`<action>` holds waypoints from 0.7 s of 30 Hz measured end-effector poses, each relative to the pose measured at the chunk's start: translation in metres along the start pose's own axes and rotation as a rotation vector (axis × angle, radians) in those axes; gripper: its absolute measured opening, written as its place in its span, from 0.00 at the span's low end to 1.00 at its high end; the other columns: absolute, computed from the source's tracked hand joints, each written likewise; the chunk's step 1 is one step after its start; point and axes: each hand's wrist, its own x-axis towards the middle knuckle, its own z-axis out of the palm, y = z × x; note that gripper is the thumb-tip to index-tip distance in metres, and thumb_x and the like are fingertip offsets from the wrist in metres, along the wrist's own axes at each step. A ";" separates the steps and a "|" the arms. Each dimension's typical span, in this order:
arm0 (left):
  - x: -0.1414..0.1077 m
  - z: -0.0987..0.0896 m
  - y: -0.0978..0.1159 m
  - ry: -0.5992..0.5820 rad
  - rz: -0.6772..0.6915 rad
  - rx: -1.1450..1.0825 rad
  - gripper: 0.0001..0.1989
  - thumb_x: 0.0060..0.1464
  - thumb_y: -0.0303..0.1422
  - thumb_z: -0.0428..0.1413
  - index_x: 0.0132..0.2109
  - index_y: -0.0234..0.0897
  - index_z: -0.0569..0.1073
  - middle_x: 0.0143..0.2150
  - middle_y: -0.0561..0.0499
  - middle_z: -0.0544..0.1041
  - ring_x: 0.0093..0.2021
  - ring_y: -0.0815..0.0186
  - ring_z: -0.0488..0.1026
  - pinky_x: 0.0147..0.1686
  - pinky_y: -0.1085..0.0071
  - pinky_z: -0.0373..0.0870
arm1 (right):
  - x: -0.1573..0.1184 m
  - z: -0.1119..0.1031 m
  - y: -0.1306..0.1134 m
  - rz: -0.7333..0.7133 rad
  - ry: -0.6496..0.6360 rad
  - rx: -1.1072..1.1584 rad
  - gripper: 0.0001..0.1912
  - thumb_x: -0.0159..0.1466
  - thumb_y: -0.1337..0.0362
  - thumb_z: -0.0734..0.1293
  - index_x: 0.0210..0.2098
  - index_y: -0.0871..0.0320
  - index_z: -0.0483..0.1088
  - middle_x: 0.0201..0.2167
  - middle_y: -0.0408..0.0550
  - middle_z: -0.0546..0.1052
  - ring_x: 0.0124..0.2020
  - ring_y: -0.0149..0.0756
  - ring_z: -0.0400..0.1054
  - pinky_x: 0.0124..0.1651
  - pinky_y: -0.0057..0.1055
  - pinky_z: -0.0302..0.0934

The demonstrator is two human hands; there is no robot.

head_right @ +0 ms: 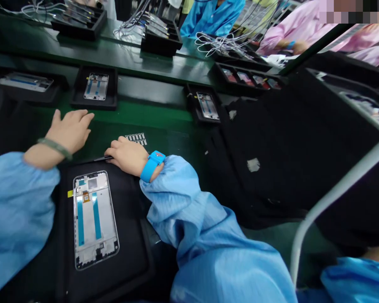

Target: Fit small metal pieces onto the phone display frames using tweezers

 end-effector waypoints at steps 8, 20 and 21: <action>0.078 0.022 -0.044 -0.095 -0.057 0.057 0.20 0.56 0.35 0.42 0.54 0.34 0.62 0.55 0.33 0.62 0.50 0.49 0.66 0.43 0.51 0.63 | 0.008 -0.005 0.008 -0.030 -0.054 -0.023 0.15 0.65 0.61 0.58 0.45 0.61 0.70 0.40 0.52 0.73 0.44 0.40 0.63 0.43 0.33 0.59; 0.055 -0.063 -0.044 -0.117 0.002 0.143 0.31 0.53 0.45 0.32 0.53 0.26 0.63 0.55 0.42 0.61 0.53 0.40 0.63 0.43 0.48 0.61 | 0.038 -0.006 0.047 0.304 -0.055 0.198 0.14 0.63 0.60 0.61 0.43 0.62 0.69 0.45 0.56 0.73 0.48 0.41 0.66 0.49 0.33 0.58; 0.046 -0.074 -0.043 -0.110 -0.012 0.150 0.33 0.52 0.45 0.30 0.52 0.26 0.63 0.54 0.43 0.60 0.52 0.38 0.62 0.41 0.46 0.60 | 0.042 -0.006 0.058 0.404 -0.023 0.216 0.15 0.63 0.59 0.60 0.43 0.62 0.68 0.46 0.57 0.73 0.49 0.42 0.66 0.49 0.34 0.58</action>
